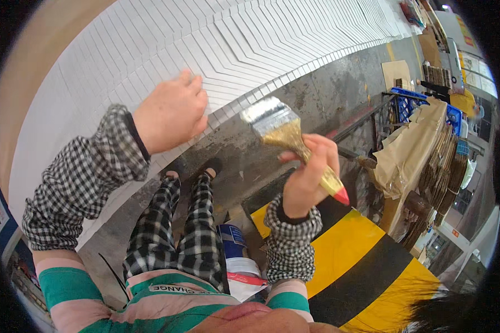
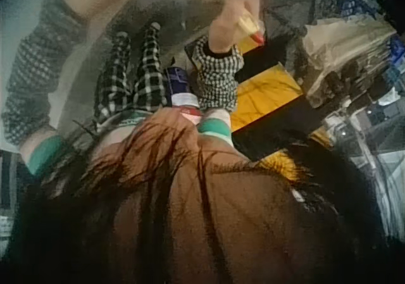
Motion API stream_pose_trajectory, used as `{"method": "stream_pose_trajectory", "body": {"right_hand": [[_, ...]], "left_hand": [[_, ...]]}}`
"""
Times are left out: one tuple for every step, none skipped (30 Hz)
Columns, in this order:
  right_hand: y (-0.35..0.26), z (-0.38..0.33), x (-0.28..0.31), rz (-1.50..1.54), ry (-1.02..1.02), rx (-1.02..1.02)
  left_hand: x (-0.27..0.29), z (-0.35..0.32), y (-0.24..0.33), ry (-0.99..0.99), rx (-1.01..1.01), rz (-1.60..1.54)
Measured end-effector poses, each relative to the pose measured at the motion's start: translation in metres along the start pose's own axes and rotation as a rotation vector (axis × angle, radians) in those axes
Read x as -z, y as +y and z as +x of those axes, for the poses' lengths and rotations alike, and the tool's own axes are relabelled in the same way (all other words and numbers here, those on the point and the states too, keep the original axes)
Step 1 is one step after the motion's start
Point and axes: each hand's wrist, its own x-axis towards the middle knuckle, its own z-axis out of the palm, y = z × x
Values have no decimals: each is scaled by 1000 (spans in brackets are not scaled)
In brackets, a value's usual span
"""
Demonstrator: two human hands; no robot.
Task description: The person applies glue onto a row of overlapping paper sheets using a paintbrush, shifts the paper sheets by hand, and carries the glue container and brush across the workshop.
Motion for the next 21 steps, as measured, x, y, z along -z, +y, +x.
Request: {"method": "stream_pose_trajectory", "body": {"right_hand": [[1, -6, -6, 92, -26, -68], [3, -9, -11, 116, -62, 10], [3, -14, -15, 68, -147, 75], [3, -17, -18, 3, -246, 183], [2, -20, -18, 70, -310, 212], [0, -22, -17, 11, -324, 294], [0, -24, -18, 67, -264, 144], [-1, -25, -17, 187, -188, 89], [-2, -27, -17, 61, -149, 36], [-3, -25, -16, -53, -89, -15], [-4, -26, -16, -18, -156, -117], [-4, -24, -18, -23, -266, -24], [-5, -25, -18, -27, -291, 128], [-6, -24, -19, -37, -320, 278], [-6, -23, -21, 171, -253, 128], [-8, -24, -21, 125, -233, 49], [-8, -23, -22, 45, -164, 30], [-10, -25, -22, -38, -75, -15], [-11, -25, -21, -89, -123, -85], [-13, -27, -19, -31, -198, -48], [-15, -30, -16, 6, -235, 42]], "left_hand": [[-2, -2, -5, -61, 10, -102], [-4, -3, -10, -83, 19, -118], [-5, -3, -14, -83, 5, -182], [-5, 0, -18, -25, -36, -252], [-5, 1, -19, -13, -42, -265], [-5, 2, -19, -40, -24, -264], [-4, 3, -19, -11, -27, -242], [-3, 3, -17, 18, -29, -222], [-2, 3, -16, 19, -26, -226], [-2, 2, -15, 24, -17, -233], [-2, 1, -15, 30, -11, -238], [-3, 1, -16, 36, -15, -240], [-3, 0, -16, 12, -33, -216], [-5, 0, -17, 5, -46, -198], [-6, 0, -18, -16, -42, -200], [-6, 1, -18, -13, -18, -222], [-6, 2, -19, -10, 6, -240], [-5, 1, -17, -12, 5, -242], [-4, 1, -16, -87, 18, -239], [-1, 0, -15, -84, 21, -239], [2, -4, -10, -156, 41, -228]]}}
